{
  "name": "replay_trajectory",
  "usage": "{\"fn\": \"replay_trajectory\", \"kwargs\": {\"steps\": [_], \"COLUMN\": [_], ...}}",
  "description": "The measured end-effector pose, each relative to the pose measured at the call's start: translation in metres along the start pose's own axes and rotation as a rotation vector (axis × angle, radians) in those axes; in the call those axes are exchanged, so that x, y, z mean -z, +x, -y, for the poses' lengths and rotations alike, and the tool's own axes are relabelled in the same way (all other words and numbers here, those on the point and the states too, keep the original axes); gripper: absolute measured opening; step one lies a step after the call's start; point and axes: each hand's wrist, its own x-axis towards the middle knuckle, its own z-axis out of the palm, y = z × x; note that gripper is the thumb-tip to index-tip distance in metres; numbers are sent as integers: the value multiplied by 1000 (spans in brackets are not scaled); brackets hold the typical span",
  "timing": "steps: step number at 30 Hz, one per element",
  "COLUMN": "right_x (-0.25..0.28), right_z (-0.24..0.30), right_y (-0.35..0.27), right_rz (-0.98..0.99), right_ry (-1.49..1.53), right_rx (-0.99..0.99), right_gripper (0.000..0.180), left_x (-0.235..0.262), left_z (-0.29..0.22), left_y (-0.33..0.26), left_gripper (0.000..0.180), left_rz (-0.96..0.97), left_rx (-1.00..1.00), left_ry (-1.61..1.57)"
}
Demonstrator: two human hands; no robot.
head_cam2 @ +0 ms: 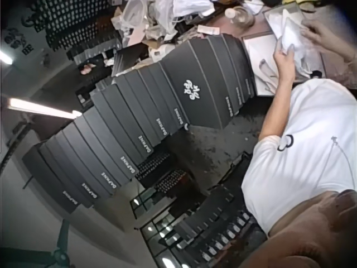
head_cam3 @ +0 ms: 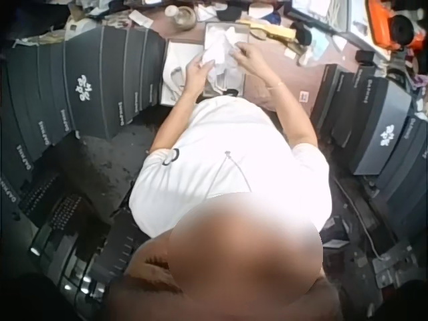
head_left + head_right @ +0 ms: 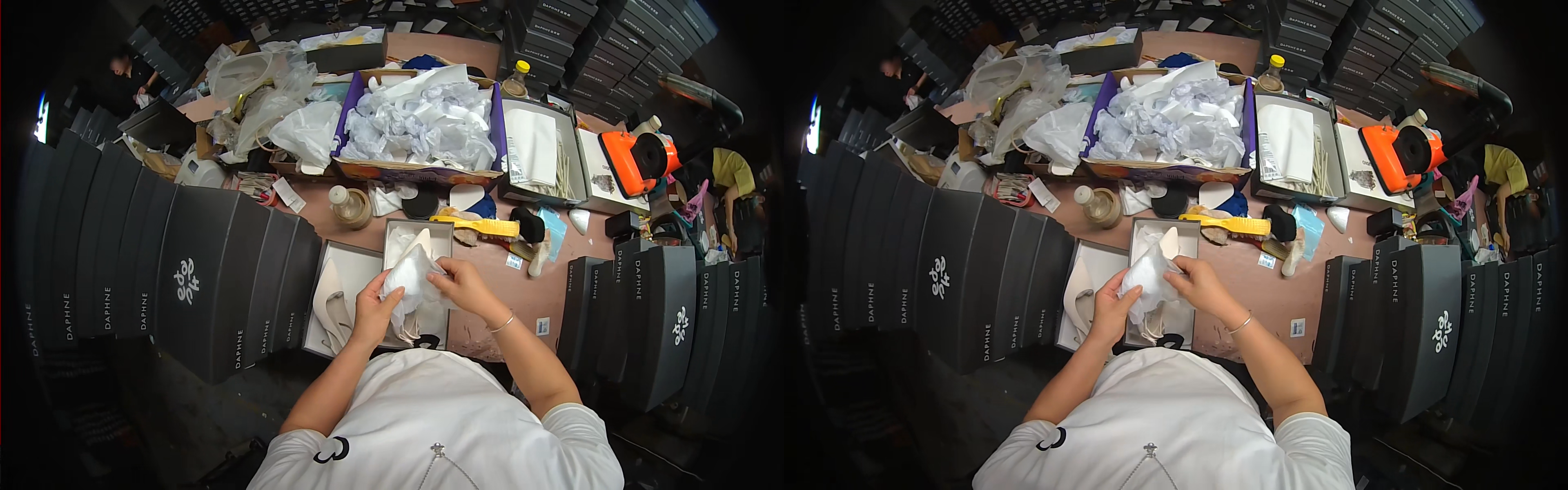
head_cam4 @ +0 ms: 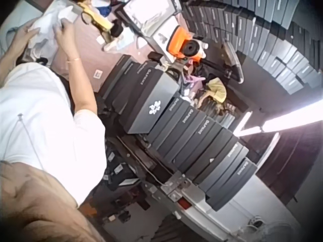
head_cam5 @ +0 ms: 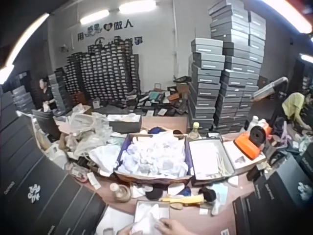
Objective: Inspecting, labeling, and packaging white high-heeled shoes into boxes with tissue paper.
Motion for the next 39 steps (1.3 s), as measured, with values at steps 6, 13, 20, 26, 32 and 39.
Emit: {"fn": "replay_trajectory", "kwargs": {"steps": [6, 13, 20, 26, 32, 39], "right_x": [-50, -57, -49, -39, -48, -58], "right_z": [2, 4, 15, 24, 11, 5], "right_y": [-7, -23, -31, -41, -40, -42], "right_rz": [-206, -108, -192, -130, -173, -105], "right_ry": [-631, -815, -273, -157, -524, -606], "right_rx": [397, 458, 373, 325, 563, 618], "right_gripper": [10, 17, 14, 11, 13, 17], "left_x": [-9, -9, -13, -18, -27, -10], "left_z": [36, 39, 42, 41, 35, 37], "left_y": [2, -2, -2, -6, -6, -5], "left_gripper": [39, 39, 45, 55, 51, 40], "left_rz": [-134, -161, -92, -32, -89, -5], "left_rx": [82, 293, 142, -116, 203, 409], "left_ry": [-254, -478, -321, 111, -269, -574]}}
